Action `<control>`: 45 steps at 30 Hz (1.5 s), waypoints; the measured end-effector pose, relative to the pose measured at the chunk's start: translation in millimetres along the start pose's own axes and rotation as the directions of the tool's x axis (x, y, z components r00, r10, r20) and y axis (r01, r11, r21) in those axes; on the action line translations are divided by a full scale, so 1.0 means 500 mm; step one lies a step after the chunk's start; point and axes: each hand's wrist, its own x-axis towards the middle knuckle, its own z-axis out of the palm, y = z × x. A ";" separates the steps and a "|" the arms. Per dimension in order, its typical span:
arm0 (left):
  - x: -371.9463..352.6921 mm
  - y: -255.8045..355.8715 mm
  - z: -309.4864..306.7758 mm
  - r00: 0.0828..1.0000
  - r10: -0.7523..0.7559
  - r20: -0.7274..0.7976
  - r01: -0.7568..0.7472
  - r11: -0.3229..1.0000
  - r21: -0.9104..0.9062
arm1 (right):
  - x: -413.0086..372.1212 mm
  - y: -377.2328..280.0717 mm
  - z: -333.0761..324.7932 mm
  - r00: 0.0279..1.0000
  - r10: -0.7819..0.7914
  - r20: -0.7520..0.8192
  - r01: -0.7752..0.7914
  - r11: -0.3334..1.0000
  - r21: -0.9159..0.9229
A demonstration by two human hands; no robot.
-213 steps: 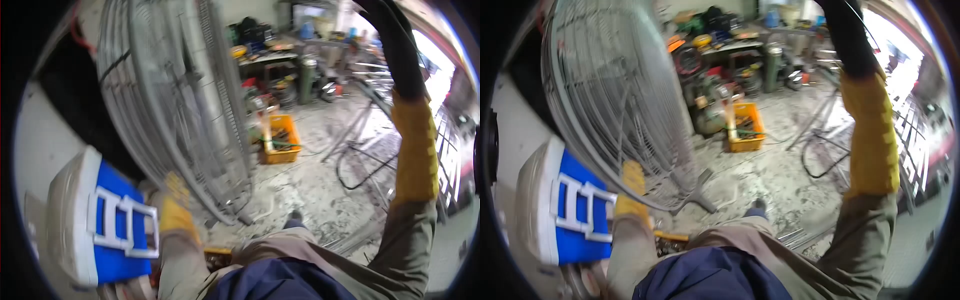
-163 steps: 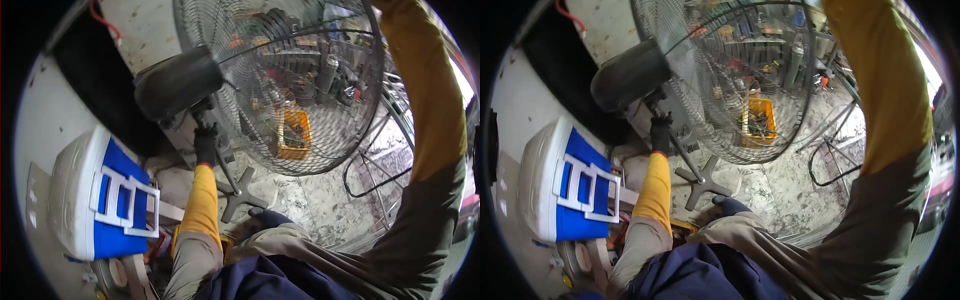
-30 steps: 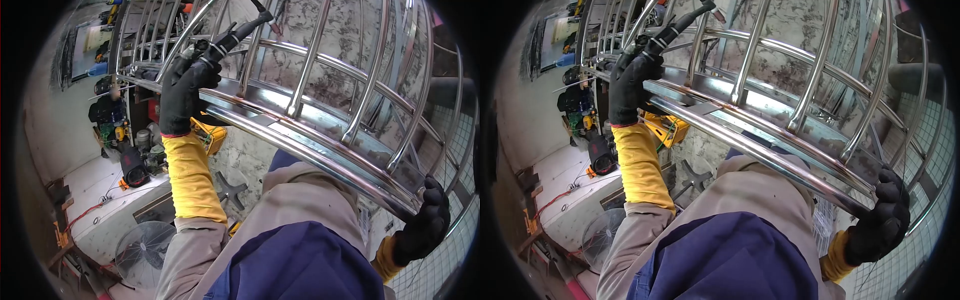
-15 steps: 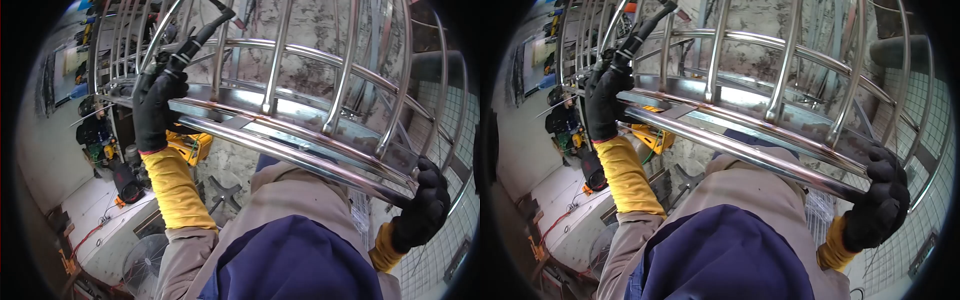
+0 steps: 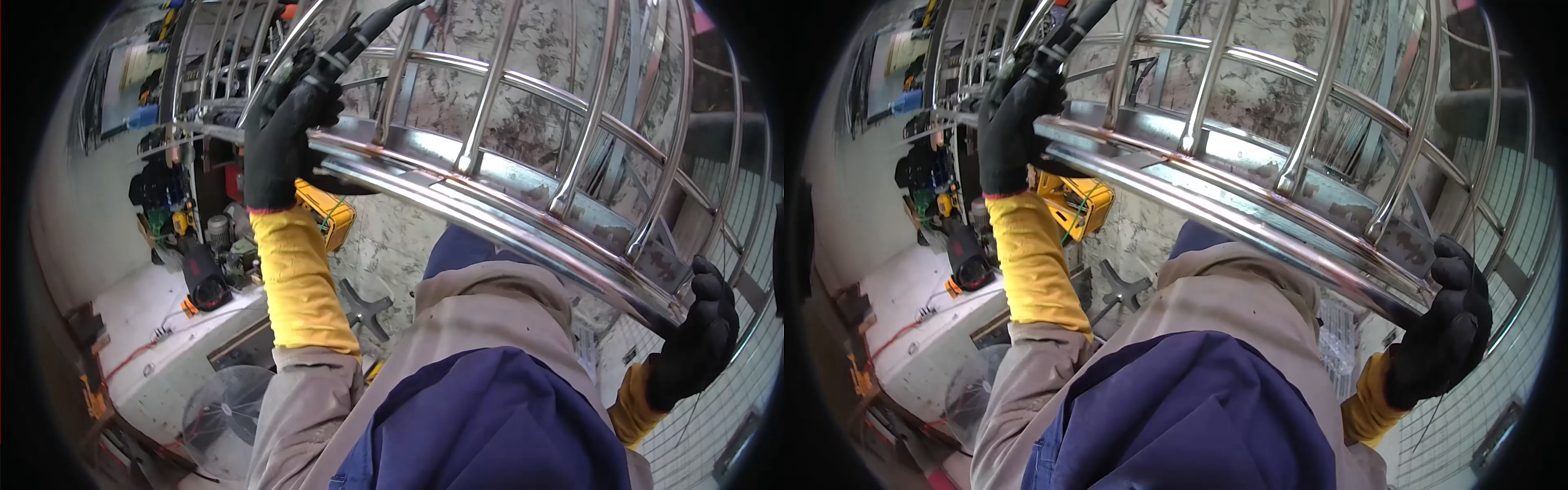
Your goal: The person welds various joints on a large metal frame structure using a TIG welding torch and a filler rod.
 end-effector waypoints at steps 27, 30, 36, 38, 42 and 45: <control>-0.681 -0.256 -0.064 0.781 -0.237 -0.577 -0.068 0.887 -0.457 | 0.097 0.020 0.042 0.914 0.205 0.351 0.025 0.834 -0.552; -0.702 -0.306 -0.074 0.760 -0.304 -0.574 -0.007 0.879 -0.476 | 0.089 0.023 0.050 0.939 0.184 0.289 0.011 0.827 -0.562; -0.713 -0.350 -0.059 0.760 -0.314 -0.569 0.030 0.892 -0.452 | 0.089 0.014 0.039 0.922 0.194 0.336 0.065 0.776 -0.627; -0.715 -0.370 -0.062 0.796 -0.322 -0.512 0.088 0.899 -0.429 | 0.085 0.003 0.042 0.903 0.161 0.398 0.168 0.721 -0.672; -0.692 -0.389 -0.056 0.806 -0.269 -0.528 0.108 0.943 -0.316 | 0.084 -0.001 0.048 0.907 0.234 0.351 0.083 0.715 -0.694; -0.676 -0.404 -0.062 0.791 -0.256 -0.555 0.144 0.960 -0.238 | 0.068 -0.018 0.073 0.950 0.133 0.282 0.079 0.773 -0.629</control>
